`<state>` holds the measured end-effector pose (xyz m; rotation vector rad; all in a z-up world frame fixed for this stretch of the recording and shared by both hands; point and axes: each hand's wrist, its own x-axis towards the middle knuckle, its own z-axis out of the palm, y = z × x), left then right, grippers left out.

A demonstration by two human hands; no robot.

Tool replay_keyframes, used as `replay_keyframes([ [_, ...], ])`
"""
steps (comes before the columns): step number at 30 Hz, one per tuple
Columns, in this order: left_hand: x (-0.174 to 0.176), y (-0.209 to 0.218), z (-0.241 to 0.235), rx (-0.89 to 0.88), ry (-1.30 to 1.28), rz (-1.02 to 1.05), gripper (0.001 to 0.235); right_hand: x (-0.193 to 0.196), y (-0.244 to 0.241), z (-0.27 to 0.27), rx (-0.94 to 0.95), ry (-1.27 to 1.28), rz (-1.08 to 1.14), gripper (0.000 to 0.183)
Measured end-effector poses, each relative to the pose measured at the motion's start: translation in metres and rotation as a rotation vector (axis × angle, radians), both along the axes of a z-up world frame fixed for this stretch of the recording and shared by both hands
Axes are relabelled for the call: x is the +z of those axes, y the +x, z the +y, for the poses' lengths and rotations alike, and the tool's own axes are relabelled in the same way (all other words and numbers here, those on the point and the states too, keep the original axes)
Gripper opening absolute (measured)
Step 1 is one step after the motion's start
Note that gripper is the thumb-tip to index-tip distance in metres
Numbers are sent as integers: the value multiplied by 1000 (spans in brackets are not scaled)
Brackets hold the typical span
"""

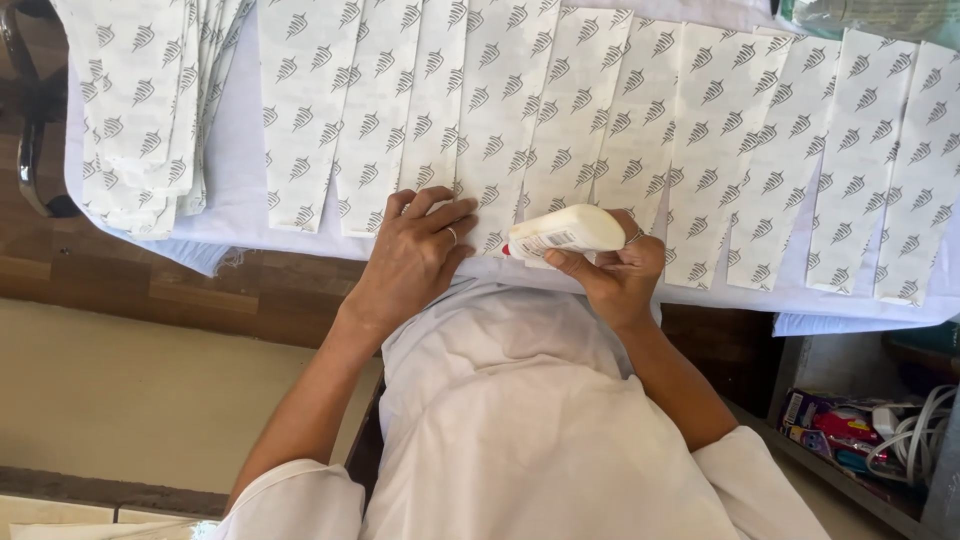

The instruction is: The person is arranging a series of printed paper strips on a table and applying glue to their top edges to bond them.

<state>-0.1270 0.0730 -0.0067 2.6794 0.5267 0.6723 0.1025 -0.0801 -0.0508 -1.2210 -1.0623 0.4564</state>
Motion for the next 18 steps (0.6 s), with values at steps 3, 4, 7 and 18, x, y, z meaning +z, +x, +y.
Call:
replay_keyframes([
  [3, 5, -3, -2, 9, -51, 35, 33, 7, -8, 6, 24, -15, -57, 34],
  [4, 6, -4, -2, 11, -53, 35, 33, 0, -11, 7, 26, -17, -57, 34],
  [7, 7, -6, -1, -4, -90, 51, 41, -14, -20, 14, 49, 0, -17, 37],
  [18, 10, -4, -3, 54, -158, 67, 42, 6, -8, 14, 103, 23, 20, 35],
])
